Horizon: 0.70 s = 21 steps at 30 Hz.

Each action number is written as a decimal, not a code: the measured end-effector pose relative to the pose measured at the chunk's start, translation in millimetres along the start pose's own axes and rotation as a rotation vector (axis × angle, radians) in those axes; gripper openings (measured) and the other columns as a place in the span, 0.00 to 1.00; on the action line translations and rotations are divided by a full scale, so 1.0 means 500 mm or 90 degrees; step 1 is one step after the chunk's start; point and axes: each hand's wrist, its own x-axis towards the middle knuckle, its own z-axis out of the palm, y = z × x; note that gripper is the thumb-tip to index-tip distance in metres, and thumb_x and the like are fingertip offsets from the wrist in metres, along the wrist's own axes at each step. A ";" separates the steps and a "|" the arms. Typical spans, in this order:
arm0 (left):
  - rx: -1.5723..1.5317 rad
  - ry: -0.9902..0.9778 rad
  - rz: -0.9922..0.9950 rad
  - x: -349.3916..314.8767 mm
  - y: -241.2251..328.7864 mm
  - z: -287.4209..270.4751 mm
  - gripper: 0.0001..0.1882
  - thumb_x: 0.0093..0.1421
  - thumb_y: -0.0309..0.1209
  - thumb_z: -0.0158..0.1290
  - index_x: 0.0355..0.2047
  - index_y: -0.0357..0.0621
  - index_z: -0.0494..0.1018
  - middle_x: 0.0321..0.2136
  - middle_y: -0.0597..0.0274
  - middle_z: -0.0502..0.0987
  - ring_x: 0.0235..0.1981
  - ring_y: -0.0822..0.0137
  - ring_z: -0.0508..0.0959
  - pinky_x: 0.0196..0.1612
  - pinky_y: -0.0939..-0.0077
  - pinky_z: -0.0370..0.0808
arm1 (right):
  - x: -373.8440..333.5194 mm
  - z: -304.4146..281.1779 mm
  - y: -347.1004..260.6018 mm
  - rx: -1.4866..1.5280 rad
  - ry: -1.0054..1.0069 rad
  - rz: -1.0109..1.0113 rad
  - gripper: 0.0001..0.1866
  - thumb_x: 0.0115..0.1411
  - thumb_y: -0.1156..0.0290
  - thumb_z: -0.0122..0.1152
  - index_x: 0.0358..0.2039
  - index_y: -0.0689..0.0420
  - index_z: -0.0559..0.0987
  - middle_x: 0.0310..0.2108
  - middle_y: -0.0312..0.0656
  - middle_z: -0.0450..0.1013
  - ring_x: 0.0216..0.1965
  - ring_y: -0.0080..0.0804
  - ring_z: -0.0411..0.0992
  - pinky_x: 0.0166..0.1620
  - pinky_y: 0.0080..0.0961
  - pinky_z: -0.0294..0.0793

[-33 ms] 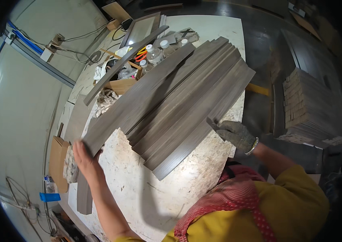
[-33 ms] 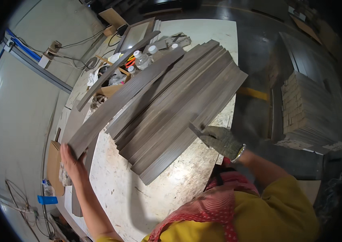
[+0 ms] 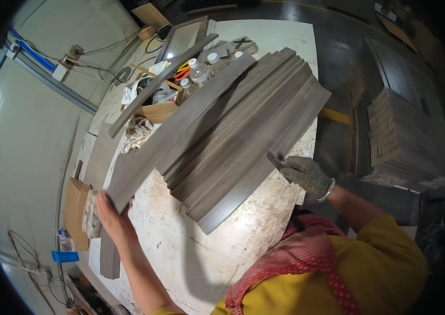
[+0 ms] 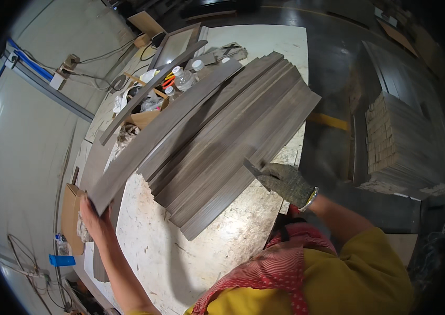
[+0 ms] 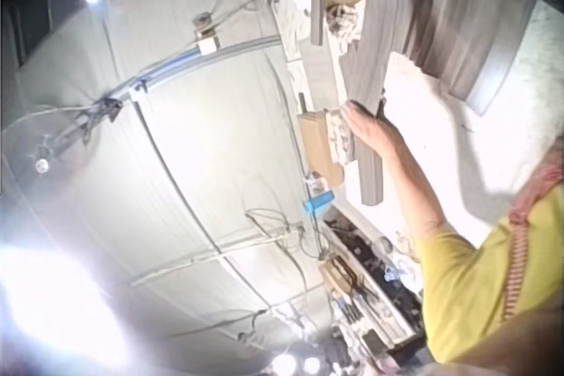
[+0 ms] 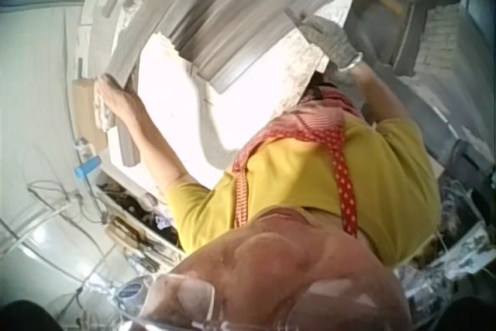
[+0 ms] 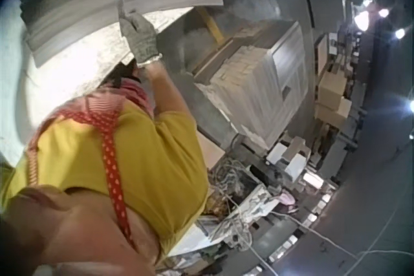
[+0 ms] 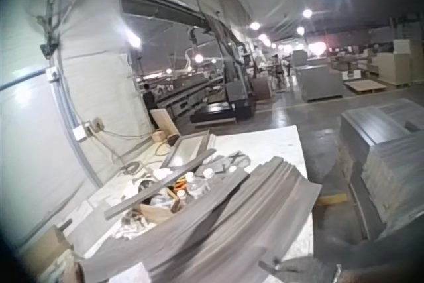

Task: Scraping the edges of wood panels with a hand tool at a workshop bench.

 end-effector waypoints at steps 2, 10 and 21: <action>-0.063 -0.036 -0.018 -0.069 -0.025 -0.077 0.24 0.66 0.46 0.44 0.54 0.42 0.63 0.47 0.61 0.68 0.43 0.66 0.72 0.39 0.75 0.71 | -0.011 -0.003 -0.013 0.023 0.008 -0.011 0.09 0.62 0.66 0.56 0.32 0.60 0.76 0.24 0.35 0.69 0.26 0.20 0.68 0.32 0.22 0.70; -0.135 0.084 -0.375 -0.345 -0.150 -0.157 0.18 0.66 0.46 0.43 0.44 0.44 0.66 0.34 0.63 0.72 0.24 0.75 0.71 0.18 0.89 0.61 | -0.068 -0.087 -0.003 0.344 0.009 0.043 0.10 0.61 0.64 0.58 0.32 0.58 0.75 0.22 0.32 0.69 0.24 0.18 0.66 0.29 0.16 0.68; -0.144 -0.176 -0.508 -0.482 -0.270 -0.111 0.25 0.67 0.47 0.38 0.47 0.33 0.66 0.40 0.46 0.76 0.37 0.55 0.79 0.39 0.67 0.78 | -0.094 -0.048 0.026 -0.066 0.104 0.042 0.12 0.59 0.66 0.57 0.39 0.60 0.75 0.22 0.36 0.71 0.22 0.26 0.68 0.27 0.22 0.69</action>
